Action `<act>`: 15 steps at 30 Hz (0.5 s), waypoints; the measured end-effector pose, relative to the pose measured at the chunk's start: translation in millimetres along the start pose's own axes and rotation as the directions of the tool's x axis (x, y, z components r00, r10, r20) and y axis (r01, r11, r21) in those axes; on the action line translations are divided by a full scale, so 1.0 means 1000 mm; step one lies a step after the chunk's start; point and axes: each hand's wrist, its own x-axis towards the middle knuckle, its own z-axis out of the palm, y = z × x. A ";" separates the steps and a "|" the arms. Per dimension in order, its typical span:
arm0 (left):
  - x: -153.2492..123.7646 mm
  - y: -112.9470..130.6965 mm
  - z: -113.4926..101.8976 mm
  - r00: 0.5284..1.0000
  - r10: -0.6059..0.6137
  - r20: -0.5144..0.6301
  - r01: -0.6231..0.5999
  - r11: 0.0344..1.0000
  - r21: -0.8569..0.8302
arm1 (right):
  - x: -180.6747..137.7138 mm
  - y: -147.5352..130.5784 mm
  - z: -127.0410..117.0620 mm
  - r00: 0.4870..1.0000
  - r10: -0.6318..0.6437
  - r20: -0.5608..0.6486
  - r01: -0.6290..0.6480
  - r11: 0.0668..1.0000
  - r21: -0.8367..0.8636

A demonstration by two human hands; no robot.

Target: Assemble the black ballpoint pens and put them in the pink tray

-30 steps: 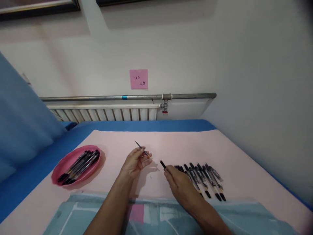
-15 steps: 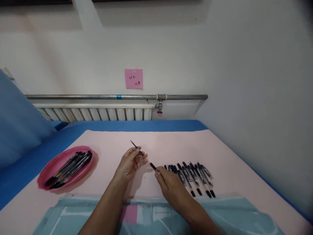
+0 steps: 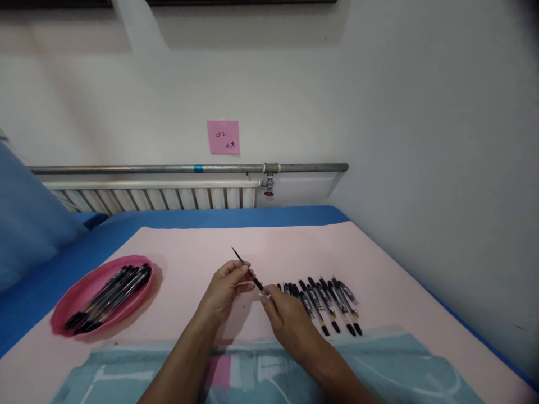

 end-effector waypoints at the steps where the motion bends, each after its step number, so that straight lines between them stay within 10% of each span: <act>1: -0.002 0.000 0.002 0.999 -0.010 0.045 0.008 0.999 0.042 | 0.000 0.000 0.000 1.000 -0.003 -0.020 0.004 1.000 0.031; 10: -0.005 -0.002 0.005 0.996 0.028 0.082 -0.050 0.960 0.276 | 0.002 0.003 -0.024 0.942 0.141 -0.303 0.006 0.899 0.437; 15: -0.001 -0.031 0.013 0.972 0.167 0.163 -0.232 0.616 0.753 | 0.002 0.006 -0.034 0.912 0.193 -0.361 -0.002 0.885 0.466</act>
